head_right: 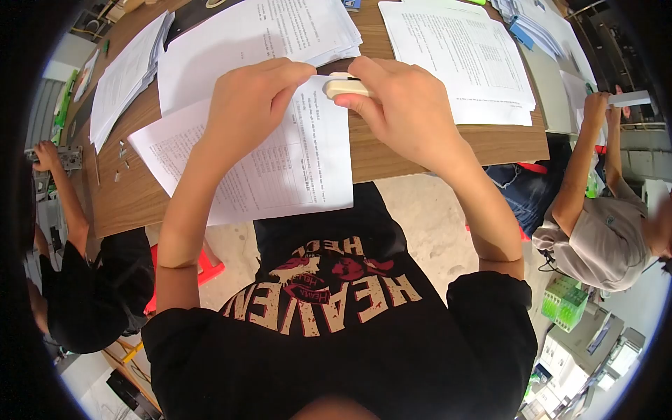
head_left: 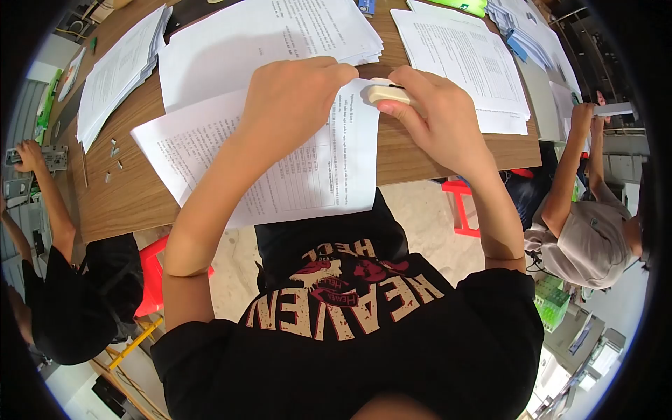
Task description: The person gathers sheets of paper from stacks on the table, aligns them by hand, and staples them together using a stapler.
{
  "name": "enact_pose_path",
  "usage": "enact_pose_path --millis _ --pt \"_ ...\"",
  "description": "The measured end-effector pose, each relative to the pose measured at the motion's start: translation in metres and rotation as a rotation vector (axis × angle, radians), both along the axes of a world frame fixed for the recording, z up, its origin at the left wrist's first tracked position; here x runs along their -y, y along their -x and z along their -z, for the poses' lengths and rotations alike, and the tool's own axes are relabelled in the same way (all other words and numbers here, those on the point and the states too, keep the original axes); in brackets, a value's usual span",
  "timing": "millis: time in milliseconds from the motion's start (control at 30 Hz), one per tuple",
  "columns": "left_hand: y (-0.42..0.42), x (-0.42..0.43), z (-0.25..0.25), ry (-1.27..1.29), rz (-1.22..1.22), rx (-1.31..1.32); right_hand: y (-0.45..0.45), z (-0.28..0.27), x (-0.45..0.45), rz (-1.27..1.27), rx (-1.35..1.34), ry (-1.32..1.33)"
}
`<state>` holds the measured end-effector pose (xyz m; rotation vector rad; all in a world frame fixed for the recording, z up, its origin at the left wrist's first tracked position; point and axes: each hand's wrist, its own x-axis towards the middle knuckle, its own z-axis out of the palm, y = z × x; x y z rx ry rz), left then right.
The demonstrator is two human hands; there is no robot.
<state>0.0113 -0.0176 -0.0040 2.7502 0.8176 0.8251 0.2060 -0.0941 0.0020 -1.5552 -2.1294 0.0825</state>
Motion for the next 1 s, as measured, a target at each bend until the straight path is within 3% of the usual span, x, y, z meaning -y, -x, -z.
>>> enact_pose_path --millis 200,267,400,500,567,667,700,733,800,867,933,967,1000 --pt "0.001 -0.005 0.008 0.045 -0.012 -0.017 -0.012 0.009 0.006 0.026 -0.11 0.183" --pt "0.005 -0.009 0.008 0.058 -0.034 -0.003 -0.021 0.025 0.008 0.091 0.054 0.136" --pt "0.01 -0.01 0.006 0.11 -0.038 0.017 -0.025 0.047 0.008 0.112 0.099 0.131" --pt "0.009 -0.006 0.006 0.118 -0.021 0.051 -0.004 0.024 0.004 0.102 0.183 -0.212" --pt "0.01 -0.003 0.003 0.124 -0.015 0.073 0.013 0.005 0.001 0.024 -0.355 0.025" --pt "0.021 0.002 -0.009 0.218 0.021 0.019 0.012 0.009 -0.013 -0.06 -0.418 0.164" --pt "0.033 0.001 -0.012 0.205 0.046 0.07 0.017 0.005 -0.013 -0.035 -0.632 0.181" --pt "0.048 0.001 -0.016 0.191 0.07 0.119 0.015 0.0 -0.014 -0.049 -0.628 0.176" --pt "0.097 0.005 -0.031 0.196 0.022 -0.1 -0.002 -0.01 -0.013 -0.071 -0.682 0.346" --pt "0.135 0.009 -0.045 0.295 -0.064 -0.283 -0.01 -0.011 -0.019 -0.101 -0.748 0.336" --pt "0.155 0.005 -0.058 0.365 -0.102 -0.325 -0.012 -0.029 -0.027 -0.089 -0.599 0.453" --pt "0.16 0.004 -0.064 0.444 -0.135 -0.364 -0.007 -0.037 -0.033 -0.046 -0.596 0.405" --pt "0.16 0.007 -0.078 0.306 -0.229 -0.291 -0.002 -0.047 -0.041 -0.056 -0.604 0.292"
